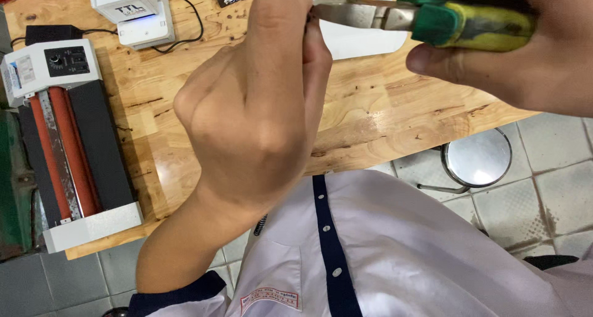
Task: The person aligns printed pages and inserts a spiral binding wire through pre-punched holes using a manual binding machine. They then use pliers to twist and secure the wire ends, completing the notebook assembly.
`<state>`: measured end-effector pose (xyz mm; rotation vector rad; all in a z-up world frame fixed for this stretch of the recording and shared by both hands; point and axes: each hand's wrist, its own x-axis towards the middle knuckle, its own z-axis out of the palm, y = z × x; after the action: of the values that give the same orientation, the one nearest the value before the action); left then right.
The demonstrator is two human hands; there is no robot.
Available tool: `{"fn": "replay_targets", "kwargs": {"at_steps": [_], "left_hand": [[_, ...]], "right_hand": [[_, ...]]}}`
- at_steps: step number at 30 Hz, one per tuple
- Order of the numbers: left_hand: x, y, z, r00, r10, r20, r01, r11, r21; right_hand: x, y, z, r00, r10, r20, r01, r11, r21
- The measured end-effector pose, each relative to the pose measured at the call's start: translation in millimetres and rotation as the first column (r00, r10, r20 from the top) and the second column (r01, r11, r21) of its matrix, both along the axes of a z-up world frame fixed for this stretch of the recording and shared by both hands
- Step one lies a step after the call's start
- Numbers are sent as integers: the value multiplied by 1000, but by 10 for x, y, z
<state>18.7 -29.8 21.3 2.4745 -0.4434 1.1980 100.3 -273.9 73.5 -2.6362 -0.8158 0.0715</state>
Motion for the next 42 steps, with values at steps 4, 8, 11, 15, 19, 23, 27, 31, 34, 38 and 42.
{"fn": "replay_targets", "kwargs": {"at_steps": [4,8,11,15,19,23,27,31,34,38,42], "left_hand": [[104,-15,-57,999,-30,35,31,999,-29],[152,-28,-98,998,-10,57,11,1000,-23],[181,-32,-122,999,24,47,-23,1000,-13],[236,-47,-191,999,41,12,-41,999,-16],[244,-42,-326,996,12,-87,-16,999,-37],[213,-77,-509,978,-41,-206,25,997,-77],[146,-126,-730,951,-104,-290,73,990,-118],[120,-170,-893,928,-142,-344,121,989,-81],[149,-175,-963,911,-169,-376,164,985,-45],[122,-140,-1037,886,-205,-416,203,978,-49],[114,-147,-1085,853,-259,-453,227,966,-126]], "right_hand": [[45,228,158,987,-41,-153,18,989,-149],[48,472,304,995,46,-90,-74,936,-345],[23,649,397,960,-173,-222,10,809,-587],[-17,780,477,888,-282,-363,10,802,-598],[-56,840,417,728,-363,-582,30,864,-503],[-91,795,232,581,-357,-732,36,909,-415],[-150,659,-89,437,-387,-812,61,913,-403],[-237,536,-436,302,-232,-925,142,970,-197],[-256,480,-620,238,-169,-956,180,975,-128],[-303,348,-809,179,-129,-975,270,960,-78],[-310,175,-1022,223,-55,-973,239,971,-1]]}}
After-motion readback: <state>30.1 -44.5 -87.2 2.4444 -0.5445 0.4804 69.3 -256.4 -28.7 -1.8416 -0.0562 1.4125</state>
